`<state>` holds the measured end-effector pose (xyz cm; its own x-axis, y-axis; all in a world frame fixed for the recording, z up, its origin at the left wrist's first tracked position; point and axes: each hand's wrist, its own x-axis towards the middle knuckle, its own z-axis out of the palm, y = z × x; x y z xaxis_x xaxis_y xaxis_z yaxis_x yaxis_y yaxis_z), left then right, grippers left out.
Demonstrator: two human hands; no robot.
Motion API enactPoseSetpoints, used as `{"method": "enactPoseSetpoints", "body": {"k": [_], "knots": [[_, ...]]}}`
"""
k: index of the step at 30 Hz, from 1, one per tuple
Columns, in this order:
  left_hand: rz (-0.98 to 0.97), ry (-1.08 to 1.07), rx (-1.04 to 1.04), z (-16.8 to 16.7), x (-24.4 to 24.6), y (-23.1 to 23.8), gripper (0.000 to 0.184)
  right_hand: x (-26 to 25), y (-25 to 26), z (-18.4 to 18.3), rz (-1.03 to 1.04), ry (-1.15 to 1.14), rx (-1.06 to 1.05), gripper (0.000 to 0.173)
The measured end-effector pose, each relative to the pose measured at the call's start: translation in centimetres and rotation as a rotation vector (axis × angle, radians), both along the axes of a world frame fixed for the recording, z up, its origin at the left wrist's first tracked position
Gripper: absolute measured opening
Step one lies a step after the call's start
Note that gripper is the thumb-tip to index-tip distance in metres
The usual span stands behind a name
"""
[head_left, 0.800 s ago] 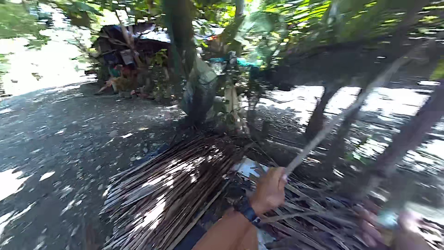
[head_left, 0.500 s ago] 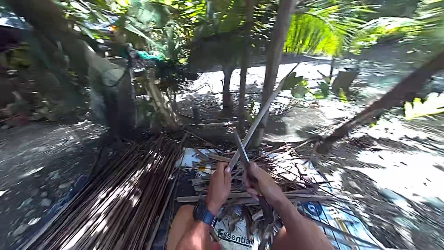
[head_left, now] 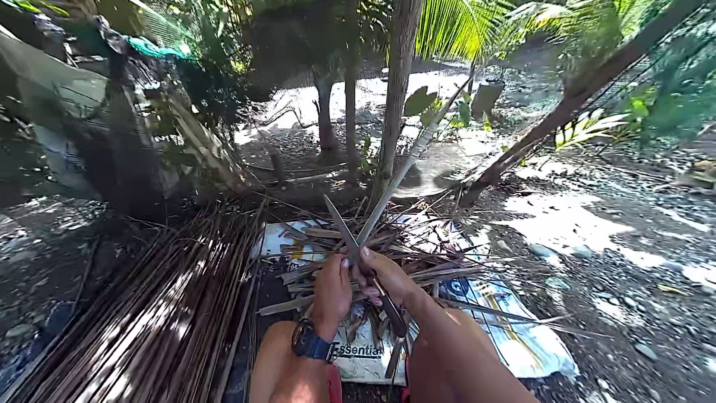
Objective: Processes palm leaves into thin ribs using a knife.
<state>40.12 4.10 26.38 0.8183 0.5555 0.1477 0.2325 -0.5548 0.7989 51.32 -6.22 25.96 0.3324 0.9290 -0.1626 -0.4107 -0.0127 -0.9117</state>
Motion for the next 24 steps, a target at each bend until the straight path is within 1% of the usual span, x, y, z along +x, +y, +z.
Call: {"method": "enactPoseSetpoints", "body": {"k": [3,6,9,12,14,18,19,22,24], "knots": [[0.015,-0.012,-0.036,0.2,-0.2,0.1,0.036,-0.2,0.2,-0.2,-0.002,-0.002,0.030,0.042],[0.012,-0.052,-0.163,0.0,-0.4,0.5,0.038,-0.3,0.3,-0.4,0.010,-0.022,0.073,0.039],[0.009,-0.162,-0.394,0.0,-0.5,0.7,0.032,-0.2,0.3,-0.8,0.029,-0.086,0.139,0.043],[-0.003,-0.189,-0.653,0.9,-0.9,0.8,0.029,-0.2,0.3,-1.0,0.043,-0.177,0.163,0.045],[-0.023,-0.185,-0.795,1.2,-1.1,0.9,0.031,-0.1,0.3,-1.1,0.056,-0.246,0.169,0.044],[-0.072,-0.210,-1.123,1.5,-1.4,1.2,0.035,0.1,0.2,-1.3,0.087,-0.302,0.214,0.058],[-0.086,-0.216,-1.195,1.6,-1.5,1.3,0.037,0.1,0.2,-1.4,0.093,-0.327,0.215,0.057],[-0.123,-0.210,-1.342,1.7,-1.6,1.8,0.043,0.1,0.3,-1.5,0.092,-0.372,0.221,0.050],[-0.124,-0.181,-1.363,1.6,-1.6,2.0,0.043,0.0,0.3,-1.6,0.075,-0.399,0.201,0.048]]}}
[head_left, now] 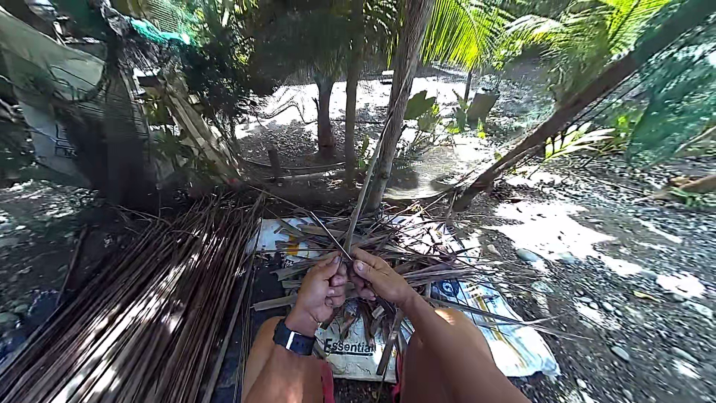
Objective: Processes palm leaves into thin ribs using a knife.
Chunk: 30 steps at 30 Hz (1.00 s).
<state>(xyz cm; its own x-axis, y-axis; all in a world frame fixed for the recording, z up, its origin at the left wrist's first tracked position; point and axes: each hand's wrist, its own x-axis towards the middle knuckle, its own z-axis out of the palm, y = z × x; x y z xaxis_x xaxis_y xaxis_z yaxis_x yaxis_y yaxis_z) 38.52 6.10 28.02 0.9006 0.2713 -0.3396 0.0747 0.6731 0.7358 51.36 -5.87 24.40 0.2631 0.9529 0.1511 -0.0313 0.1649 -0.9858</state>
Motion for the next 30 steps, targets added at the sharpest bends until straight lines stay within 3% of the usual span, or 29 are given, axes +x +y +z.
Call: {"method": "enactPoseSetpoints", "body": {"k": [4,8,12,15,20,26,30], "knots": [[0.037,0.099,0.095,0.0,0.2,-0.1,0.035,-0.8,0.2,0.2,-0.136,-0.092,-0.067,0.047],[0.055,0.152,0.307,-0.8,0.5,-0.2,0.032,0.1,-0.1,0.6,0.027,0.168,-0.161,0.034],[0.044,0.117,0.298,-0.8,0.3,0.0,0.029,0.8,-0.6,0.4,0.190,0.336,-0.145,0.063],[0.104,0.106,0.363,-0.6,0.2,-0.4,0.027,0.0,-0.5,1.3,0.069,0.330,-0.192,0.064],[0.186,0.090,0.773,-1.2,0.6,-0.6,0.029,-1.4,-0.4,2.4,-0.110,0.322,-0.203,0.058],[0.074,0.168,0.989,-1.2,0.6,-0.5,0.033,-0.7,-0.5,3.1,-0.288,0.349,-0.194,0.049],[0.013,0.124,1.003,-1.4,-0.1,0.1,0.035,1.1,-1.2,3.6,-0.431,0.439,-0.178,0.050]]}}
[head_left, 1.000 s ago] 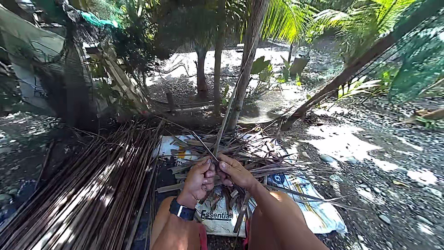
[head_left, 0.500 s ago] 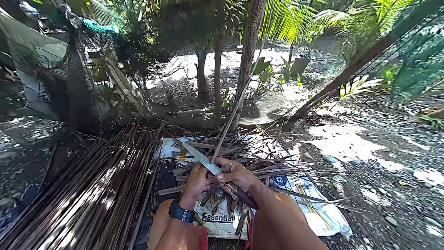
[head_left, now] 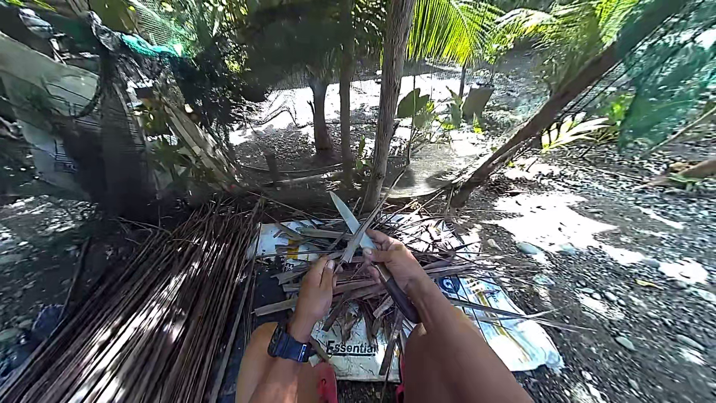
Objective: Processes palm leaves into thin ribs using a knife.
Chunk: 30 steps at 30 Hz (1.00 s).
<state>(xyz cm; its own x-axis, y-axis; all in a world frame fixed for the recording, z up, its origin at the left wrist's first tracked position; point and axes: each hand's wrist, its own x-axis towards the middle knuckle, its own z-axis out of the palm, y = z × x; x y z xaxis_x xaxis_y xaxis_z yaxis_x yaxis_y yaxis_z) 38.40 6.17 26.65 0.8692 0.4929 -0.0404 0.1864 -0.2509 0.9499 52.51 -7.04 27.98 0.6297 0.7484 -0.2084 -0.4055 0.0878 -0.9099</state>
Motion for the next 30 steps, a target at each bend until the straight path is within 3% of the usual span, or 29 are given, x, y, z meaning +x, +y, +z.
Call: {"method": "enactPoseSetpoints", "body": {"k": [3,9,14,18,24,30], "knots": [[-0.078,-0.030,0.092,-0.4,-0.1,0.6,0.038,0.2,-0.2,-0.2,0.024,0.032,0.025,0.057],[-0.145,0.175,0.288,0.3,0.2,0.6,0.054,-1.0,1.0,-0.6,0.057,-0.068,-0.070,0.074],[-0.086,0.276,0.325,0.8,0.6,0.7,0.048,-1.4,1.4,-0.6,0.042,-0.130,-0.106,0.074],[-0.147,0.355,0.343,1.2,0.6,1.0,0.051,-1.8,1.8,-0.8,0.045,-0.149,-0.113,0.075],[-0.166,0.274,0.135,2.5,0.8,1.9,0.045,-2.6,2.5,-0.9,0.098,-0.170,-0.114,0.073],[-0.033,0.267,0.385,2.1,1.2,1.5,0.034,-2.3,2.7,-0.4,0.118,0.015,-0.065,0.061]]}}
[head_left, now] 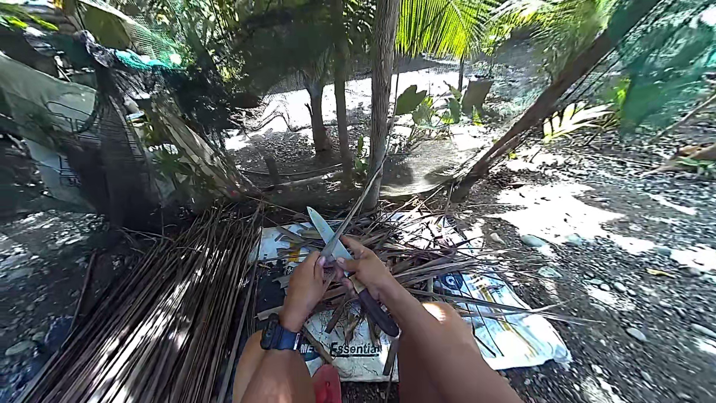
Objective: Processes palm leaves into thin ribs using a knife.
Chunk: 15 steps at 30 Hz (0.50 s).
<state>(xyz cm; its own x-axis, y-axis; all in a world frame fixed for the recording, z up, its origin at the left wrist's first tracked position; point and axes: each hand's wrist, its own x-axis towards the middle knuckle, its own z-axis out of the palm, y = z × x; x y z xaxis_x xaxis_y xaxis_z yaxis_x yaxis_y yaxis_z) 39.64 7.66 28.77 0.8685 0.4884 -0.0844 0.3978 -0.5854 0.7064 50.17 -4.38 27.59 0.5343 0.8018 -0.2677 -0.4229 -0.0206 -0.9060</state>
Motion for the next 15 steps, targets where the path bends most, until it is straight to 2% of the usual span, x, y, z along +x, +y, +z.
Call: {"method": "enactPoseSetpoints", "body": {"k": [6,15], "knots": [[-0.049,0.101,0.006,1.2,-1.4,1.5,0.032,0.6,-0.6,0.6,-0.003,0.166,0.025,0.053],[-0.091,0.179,-0.117,2.5,-4.7,4.2,0.029,2.3,-1.1,0.7,-0.052,0.219,0.017,0.048]]}}
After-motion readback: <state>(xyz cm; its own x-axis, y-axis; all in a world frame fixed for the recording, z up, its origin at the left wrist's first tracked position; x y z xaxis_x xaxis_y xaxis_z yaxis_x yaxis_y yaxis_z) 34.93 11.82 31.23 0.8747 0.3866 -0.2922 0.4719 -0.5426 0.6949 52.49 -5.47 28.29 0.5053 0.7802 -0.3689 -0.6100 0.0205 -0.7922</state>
